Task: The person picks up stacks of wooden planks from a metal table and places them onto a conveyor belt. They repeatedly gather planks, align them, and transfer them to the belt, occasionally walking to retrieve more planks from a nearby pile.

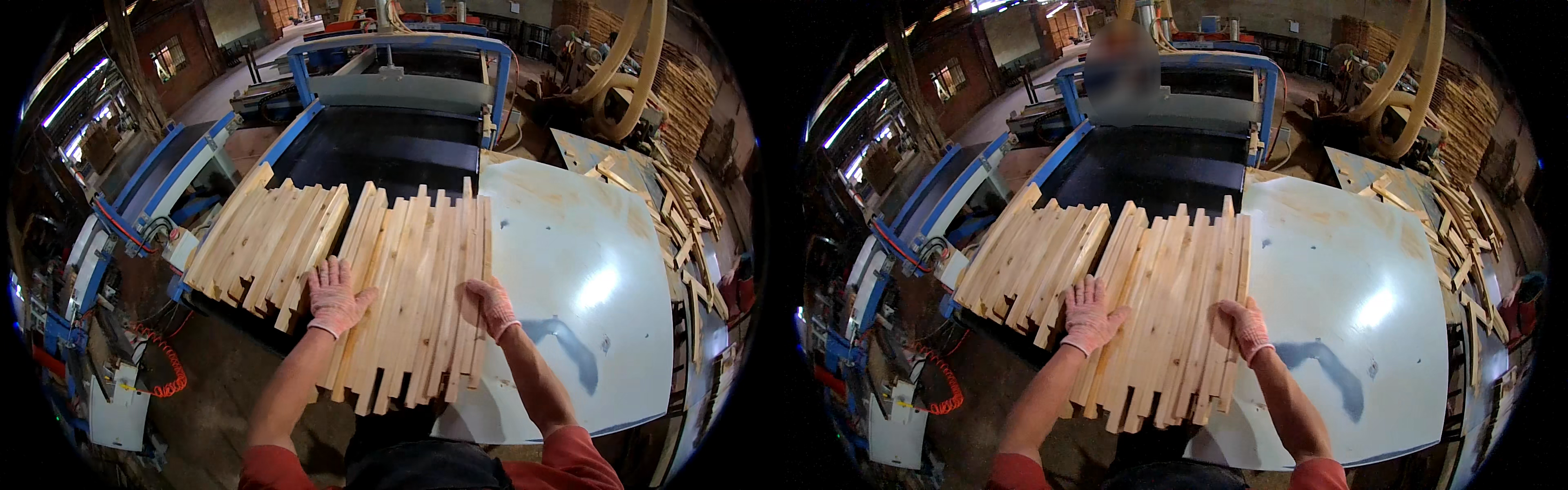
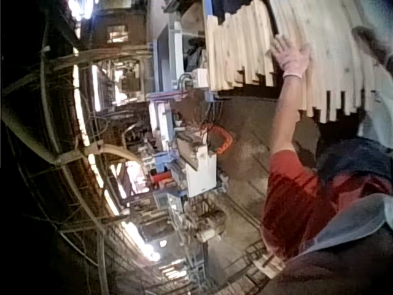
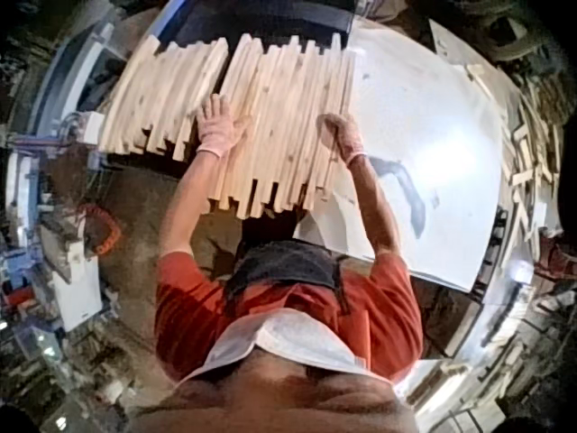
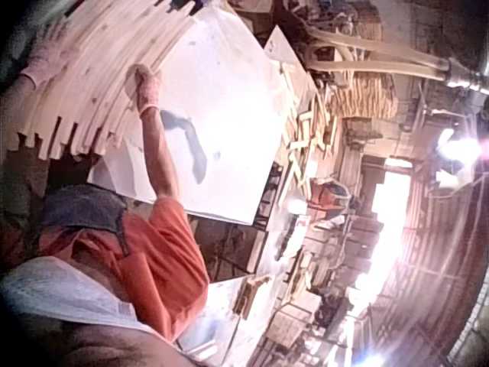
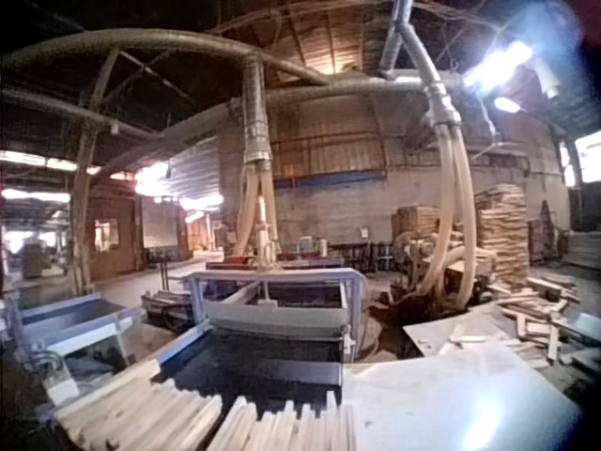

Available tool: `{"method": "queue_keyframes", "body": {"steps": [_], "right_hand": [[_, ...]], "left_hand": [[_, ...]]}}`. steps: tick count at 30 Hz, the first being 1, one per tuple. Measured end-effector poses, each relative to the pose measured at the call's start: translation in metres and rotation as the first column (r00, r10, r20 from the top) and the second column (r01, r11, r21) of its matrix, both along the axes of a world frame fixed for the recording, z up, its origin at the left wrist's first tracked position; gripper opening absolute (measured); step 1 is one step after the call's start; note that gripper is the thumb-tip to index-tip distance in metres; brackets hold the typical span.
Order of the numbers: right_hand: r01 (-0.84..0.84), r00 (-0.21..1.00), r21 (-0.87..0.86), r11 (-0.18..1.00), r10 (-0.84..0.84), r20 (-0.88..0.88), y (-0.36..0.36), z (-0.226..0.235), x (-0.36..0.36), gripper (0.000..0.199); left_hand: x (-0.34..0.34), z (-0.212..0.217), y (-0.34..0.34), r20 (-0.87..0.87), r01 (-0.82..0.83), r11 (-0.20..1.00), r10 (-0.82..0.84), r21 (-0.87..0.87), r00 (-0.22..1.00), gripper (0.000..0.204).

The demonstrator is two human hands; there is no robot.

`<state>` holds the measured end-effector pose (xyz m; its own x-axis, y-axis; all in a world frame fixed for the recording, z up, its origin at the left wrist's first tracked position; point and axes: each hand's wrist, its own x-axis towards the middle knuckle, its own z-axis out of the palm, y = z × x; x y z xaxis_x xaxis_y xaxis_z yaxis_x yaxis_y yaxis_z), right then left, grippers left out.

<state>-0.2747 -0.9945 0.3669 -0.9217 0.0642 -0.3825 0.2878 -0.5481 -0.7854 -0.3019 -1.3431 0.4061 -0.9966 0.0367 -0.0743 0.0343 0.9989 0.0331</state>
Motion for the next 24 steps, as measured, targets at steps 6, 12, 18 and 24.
{"method": "queue_keyframes", "body": {"steps": [6,12,18,24], "right_hand": [[-0.063,0.997,0.153,0.986,0.057,0.043,-0.065,0.011,-0.030,0.032],[-0.225,0.973,0.337,0.914,0.192,0.128,-0.052,0.011,-0.026,0.036],[-0.242,0.964,0.549,0.800,0.132,0.233,-0.053,0.037,-0.025,0.059],[-0.319,0.947,0.947,0.029,-0.043,0.320,-0.069,0.046,-0.012,0.074]], "left_hand": [[-0.032,0.005,-0.062,-0.014,0.010,1.000,-0.010,0.006,1.000,0.107],[-0.028,0.012,-0.062,0.027,0.003,0.999,-0.004,0.042,1.000,0.108],[-0.026,0.017,-0.064,0.033,0.019,0.999,-0.020,0.026,0.999,0.108],[-0.025,0.009,-0.070,-0.009,0.044,0.997,-0.044,0.065,0.999,0.107]]}}
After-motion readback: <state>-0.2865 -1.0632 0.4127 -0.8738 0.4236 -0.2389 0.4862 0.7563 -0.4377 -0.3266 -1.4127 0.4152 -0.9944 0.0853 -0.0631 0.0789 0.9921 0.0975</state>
